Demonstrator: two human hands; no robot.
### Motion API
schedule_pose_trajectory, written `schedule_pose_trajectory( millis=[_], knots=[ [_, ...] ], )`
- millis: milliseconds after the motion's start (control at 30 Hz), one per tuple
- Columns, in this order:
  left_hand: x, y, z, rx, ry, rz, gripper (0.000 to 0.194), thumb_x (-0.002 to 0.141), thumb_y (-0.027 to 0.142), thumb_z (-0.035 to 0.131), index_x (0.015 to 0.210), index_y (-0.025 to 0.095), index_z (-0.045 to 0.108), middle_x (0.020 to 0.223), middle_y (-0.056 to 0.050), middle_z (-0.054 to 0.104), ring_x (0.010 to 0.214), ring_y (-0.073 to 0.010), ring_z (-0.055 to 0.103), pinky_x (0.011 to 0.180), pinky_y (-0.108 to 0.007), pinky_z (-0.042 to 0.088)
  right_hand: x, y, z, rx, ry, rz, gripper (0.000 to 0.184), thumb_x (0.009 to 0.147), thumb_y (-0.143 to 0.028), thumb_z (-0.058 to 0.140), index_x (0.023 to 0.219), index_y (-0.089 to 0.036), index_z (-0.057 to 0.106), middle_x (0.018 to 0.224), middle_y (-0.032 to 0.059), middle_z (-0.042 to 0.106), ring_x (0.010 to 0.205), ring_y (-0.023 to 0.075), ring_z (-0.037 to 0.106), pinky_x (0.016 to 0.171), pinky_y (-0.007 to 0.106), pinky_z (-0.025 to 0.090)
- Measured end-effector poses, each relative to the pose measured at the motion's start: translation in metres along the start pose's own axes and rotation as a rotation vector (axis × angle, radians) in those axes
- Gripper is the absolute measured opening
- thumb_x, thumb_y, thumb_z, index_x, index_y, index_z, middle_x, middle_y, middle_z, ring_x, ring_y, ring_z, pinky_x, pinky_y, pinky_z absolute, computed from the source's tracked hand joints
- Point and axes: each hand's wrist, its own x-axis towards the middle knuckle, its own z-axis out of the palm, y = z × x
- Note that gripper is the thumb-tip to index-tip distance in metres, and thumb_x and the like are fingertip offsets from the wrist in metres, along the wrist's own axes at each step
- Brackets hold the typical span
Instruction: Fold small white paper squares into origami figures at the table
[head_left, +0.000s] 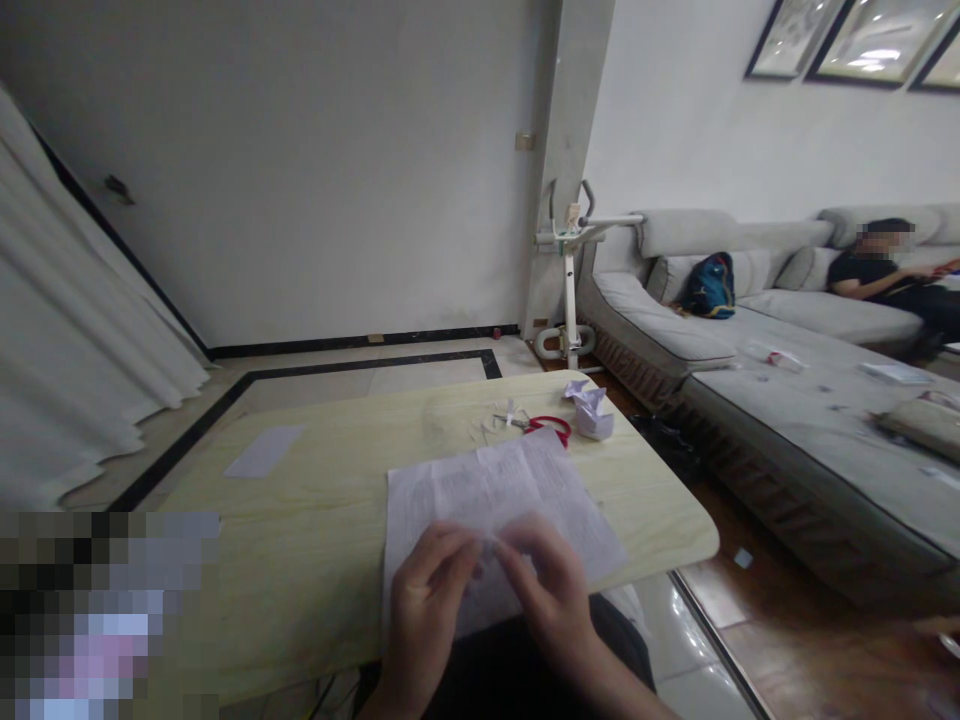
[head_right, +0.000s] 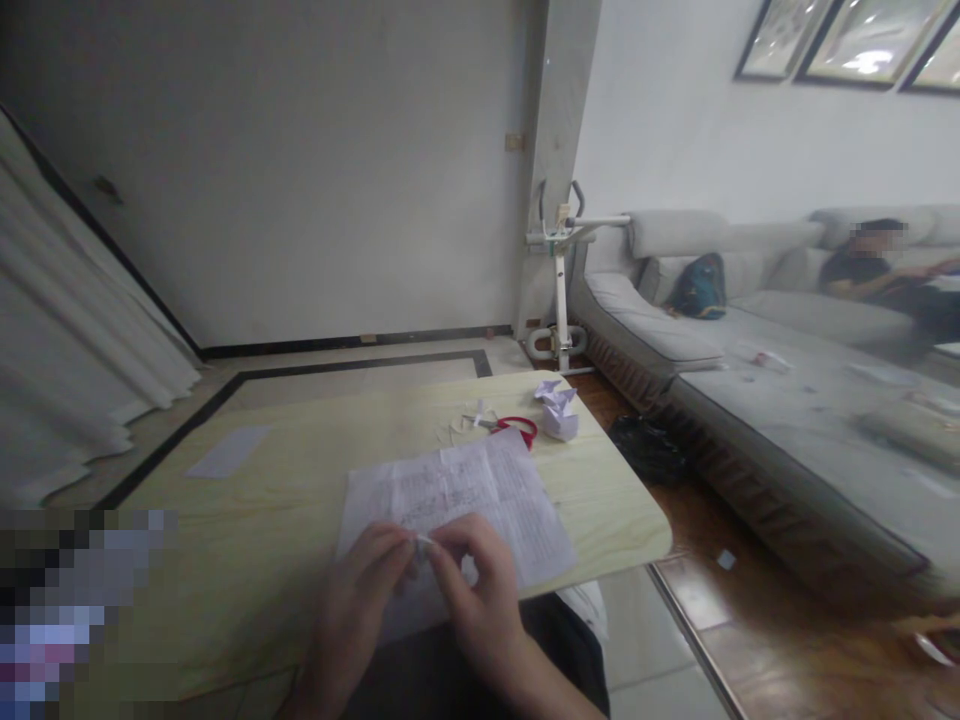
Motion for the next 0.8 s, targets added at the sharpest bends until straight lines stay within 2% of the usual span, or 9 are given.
schedule_pose_trajectory(
  millis=[100,200,367,533,633,800],
  knots=[
    [0.001,-0.002,0.0,-0.023,0.002,-0.1,0.023,0.085,0.037,0.06,0.072,0.019,0.065,0.06,0.003,0.056,0.054,-0.013,0.053,0.051,-0.021,0.047,0.0,0.001,-0.002,-0.007,-0.014,0.014,0.004,0.085,-0.023,0.064,0.088,-0.02,0.066,0.078,0.0026,0.064,0.071,0.0179,0.058,0.067,0.03,0.049],
    [0.001,-0.004,-0.001,-0.025,-0.001,-0.142,0.026,0.083,0.042,0.061,0.073,0.019,0.065,0.057,0.003,0.054,0.053,-0.0132,0.051,0.051,-0.022,0.046,0.001,0.001,-0.002,-0.009,-0.033,0.045,0.003,0.084,-0.023,0.065,0.083,-0.02,0.066,0.076,0.0018,0.063,0.069,0.0172,0.056,0.065,0.029,0.047],
    [-0.001,-0.006,0.0,0.0,-0.035,-0.162,0.029,0.082,0.045,0.062,0.071,0.018,0.066,0.059,0.002,0.057,0.055,-0.0136,0.053,0.052,-0.022,0.046,0.003,0.0,-0.002,0.038,-0.091,0.143,0.017,0.085,-0.027,0.064,0.069,-0.019,0.061,0.068,0.0002,0.059,0.067,0.016,0.053,0.063,0.027,0.043],
    [0.0,-0.005,0.0,-0.033,-0.065,-0.239,0.032,0.078,0.049,0.065,0.073,0.018,0.07,0.055,0.003,0.056,0.052,-0.0134,0.051,0.047,-0.022,0.044,0.003,0.001,-0.005,0.109,-0.149,0.281,0.026,0.085,-0.033,0.061,0.064,-0.019,0.056,0.063,-0.0014,0.052,0.062,0.0148,0.048,0.058,0.026,0.039],
    [0.0,-0.008,0.0,-0.032,-0.083,-0.256,0.034,0.078,0.051,0.066,0.073,0.018,0.07,0.053,0.003,0.054,0.051,-0.0132,0.05,0.046,-0.021,0.043,0.003,0.0,-0.006,0.098,-0.138,0.276,0.029,0.087,-0.035,0.057,0.062,-0.019,0.053,0.061,-0.0017,0.05,0.062,0.0149,0.046,0.058,0.026,0.038],
    [-0.003,-0.015,0.003,-0.022,-0.103,-0.286,0.033,0.08,0.051,0.064,0.08,0.018,0.069,0.062,0.001,0.062,0.055,-0.0148,0.056,0.049,-0.022,0.046,0.003,0.0,-0.005,0.055,-0.082,0.235,0.03,0.087,-0.032,0.054,0.06,-0.021,0.046,0.061,-0.0027,0.044,0.061,0.0145,0.042,0.057,0.026,0.036]
  ],
)
